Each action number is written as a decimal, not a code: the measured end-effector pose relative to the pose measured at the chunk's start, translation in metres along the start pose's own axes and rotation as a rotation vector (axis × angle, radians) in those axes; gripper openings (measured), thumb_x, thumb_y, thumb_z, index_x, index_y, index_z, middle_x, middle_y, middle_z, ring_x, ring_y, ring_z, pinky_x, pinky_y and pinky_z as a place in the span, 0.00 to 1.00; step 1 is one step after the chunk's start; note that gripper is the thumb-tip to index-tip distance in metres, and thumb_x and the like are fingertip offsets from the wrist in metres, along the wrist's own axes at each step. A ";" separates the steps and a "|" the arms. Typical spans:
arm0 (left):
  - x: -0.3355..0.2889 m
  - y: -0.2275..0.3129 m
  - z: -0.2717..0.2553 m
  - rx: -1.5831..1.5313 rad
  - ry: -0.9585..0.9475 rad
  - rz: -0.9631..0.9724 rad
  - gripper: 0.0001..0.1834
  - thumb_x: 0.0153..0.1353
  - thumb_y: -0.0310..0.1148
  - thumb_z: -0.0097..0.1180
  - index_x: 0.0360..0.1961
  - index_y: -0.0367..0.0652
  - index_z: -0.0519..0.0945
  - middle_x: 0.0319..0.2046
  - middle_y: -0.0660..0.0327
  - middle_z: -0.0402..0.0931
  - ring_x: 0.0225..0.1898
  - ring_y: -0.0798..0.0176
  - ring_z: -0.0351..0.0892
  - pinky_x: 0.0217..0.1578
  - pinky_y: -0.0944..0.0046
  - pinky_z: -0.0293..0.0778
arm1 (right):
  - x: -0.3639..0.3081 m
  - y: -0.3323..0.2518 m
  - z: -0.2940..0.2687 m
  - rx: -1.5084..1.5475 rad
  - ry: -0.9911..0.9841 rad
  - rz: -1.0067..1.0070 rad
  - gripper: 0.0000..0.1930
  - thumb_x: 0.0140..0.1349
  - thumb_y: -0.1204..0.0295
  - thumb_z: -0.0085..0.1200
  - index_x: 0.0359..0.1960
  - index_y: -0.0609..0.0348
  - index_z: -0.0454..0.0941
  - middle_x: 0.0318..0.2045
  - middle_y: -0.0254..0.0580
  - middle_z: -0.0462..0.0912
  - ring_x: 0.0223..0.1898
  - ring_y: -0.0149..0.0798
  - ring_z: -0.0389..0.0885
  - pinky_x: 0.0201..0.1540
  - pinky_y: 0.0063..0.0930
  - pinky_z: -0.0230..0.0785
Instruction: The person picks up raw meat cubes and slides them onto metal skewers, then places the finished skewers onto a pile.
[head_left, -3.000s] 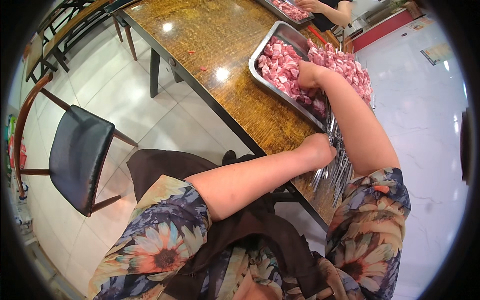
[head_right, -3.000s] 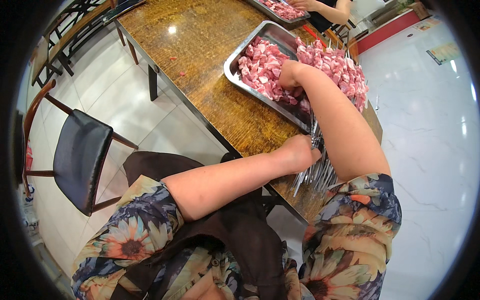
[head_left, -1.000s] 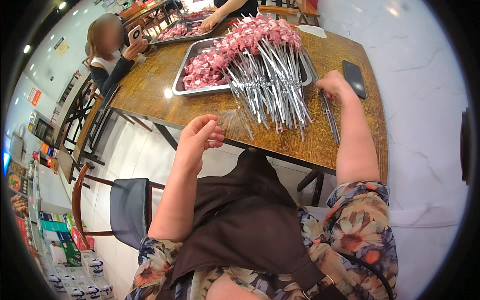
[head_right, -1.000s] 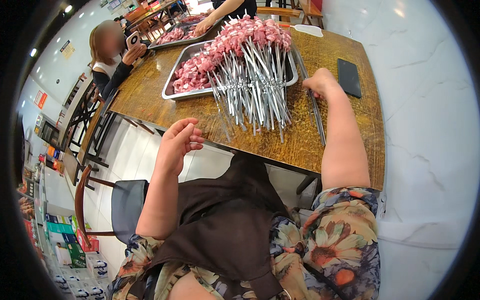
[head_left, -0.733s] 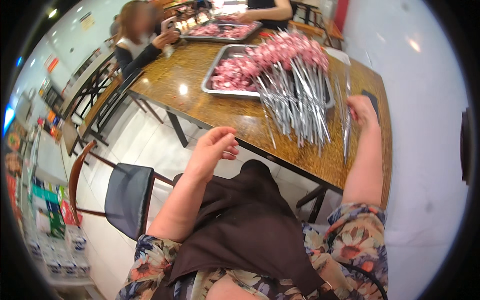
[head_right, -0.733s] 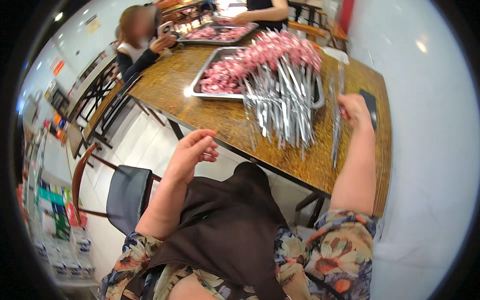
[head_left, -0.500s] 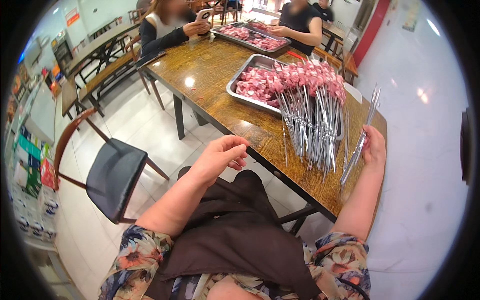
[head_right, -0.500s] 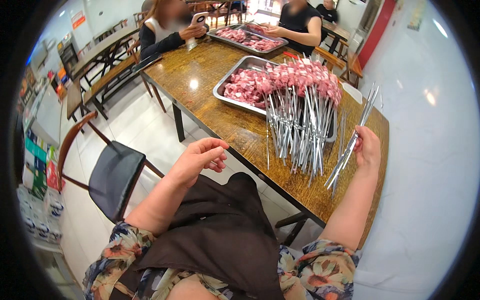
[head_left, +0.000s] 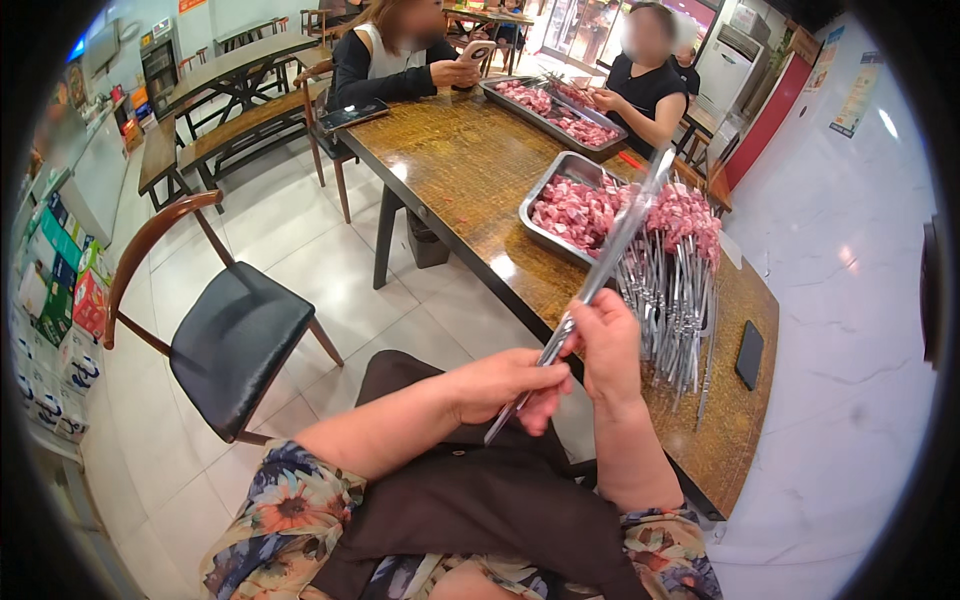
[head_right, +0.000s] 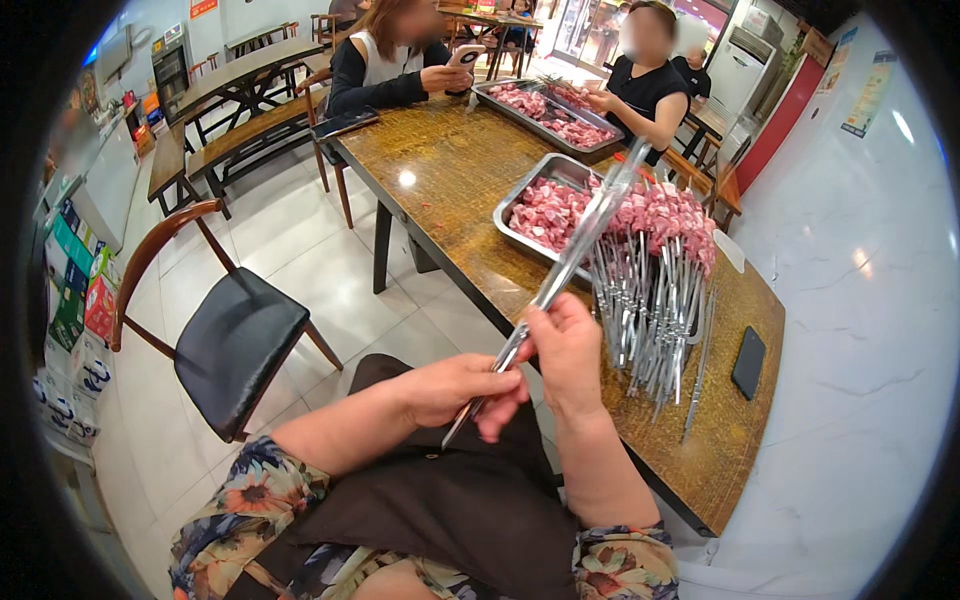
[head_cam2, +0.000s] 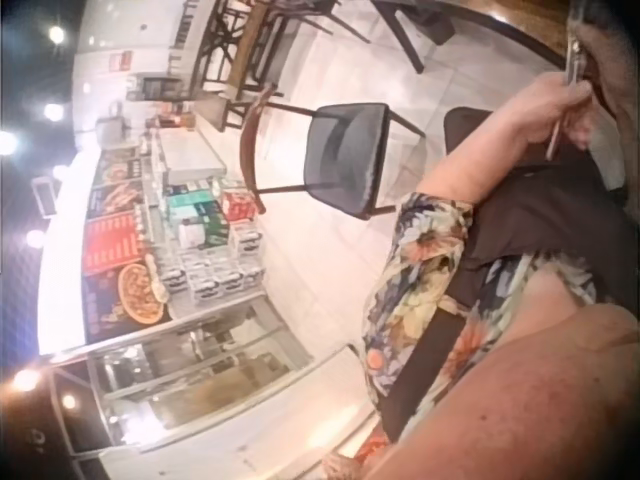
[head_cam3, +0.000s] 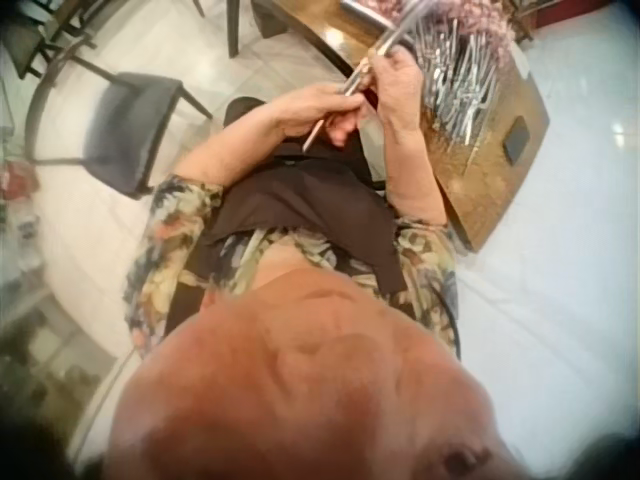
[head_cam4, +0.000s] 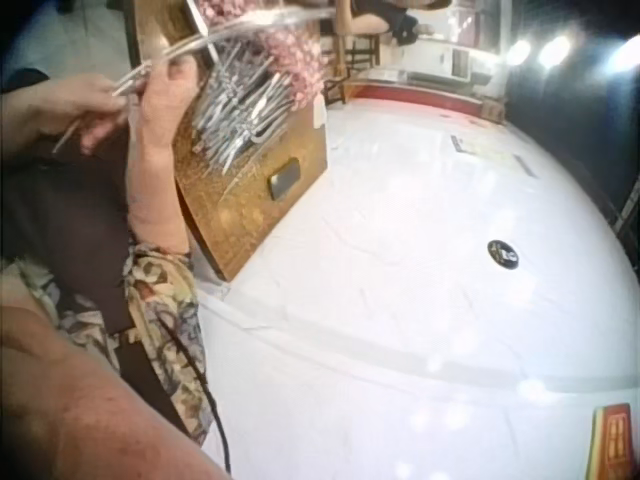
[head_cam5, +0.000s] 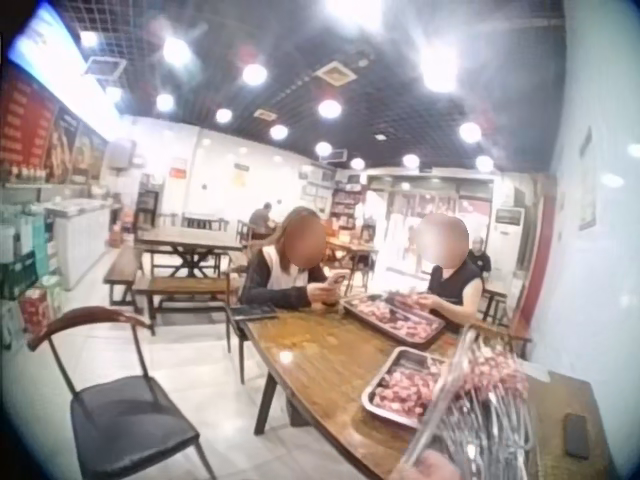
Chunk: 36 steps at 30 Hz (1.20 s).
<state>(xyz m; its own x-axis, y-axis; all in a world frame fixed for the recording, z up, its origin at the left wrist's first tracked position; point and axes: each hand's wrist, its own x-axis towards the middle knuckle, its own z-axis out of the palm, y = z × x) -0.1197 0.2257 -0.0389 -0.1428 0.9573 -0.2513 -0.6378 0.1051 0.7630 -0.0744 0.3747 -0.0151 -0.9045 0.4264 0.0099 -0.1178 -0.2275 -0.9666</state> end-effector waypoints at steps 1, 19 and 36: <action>-0.012 -0.003 -0.002 0.078 0.035 0.037 0.15 0.68 0.42 0.41 0.35 0.39 0.70 0.18 0.66 0.69 0.15 0.72 0.69 0.20 0.71 0.72 | 0.000 -0.001 0.011 -0.002 -0.050 0.069 0.05 0.58 0.77 0.52 0.33 0.64 0.71 0.19 0.33 0.74 0.17 0.22 0.70 0.18 0.14 0.63; -0.140 -0.026 -0.056 -0.113 0.452 0.197 0.16 0.68 0.39 0.42 0.45 0.37 0.71 0.19 0.68 0.64 0.16 0.74 0.61 0.16 0.74 0.62 | 0.036 0.071 0.138 0.046 -0.638 0.435 0.12 0.62 0.62 0.53 0.37 0.59 0.76 0.19 0.30 0.73 0.15 0.20 0.67 0.15 0.13 0.56; -0.127 -0.024 -0.066 -0.027 0.779 0.345 0.16 0.69 0.37 0.39 0.51 0.39 0.67 0.18 0.69 0.60 0.11 0.77 0.51 0.11 0.76 0.50 | 0.079 0.075 0.140 -0.090 -0.844 0.460 0.11 0.62 0.66 0.52 0.37 0.61 0.74 0.19 0.31 0.74 0.17 0.23 0.73 0.17 0.16 0.66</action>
<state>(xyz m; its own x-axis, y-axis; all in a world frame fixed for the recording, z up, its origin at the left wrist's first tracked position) -0.1356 0.0842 -0.0648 -0.8060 0.4750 -0.3531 -0.4794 -0.1740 0.8602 -0.2121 0.2687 -0.0514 -0.8553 -0.4654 -0.2278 0.3218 -0.1324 -0.9375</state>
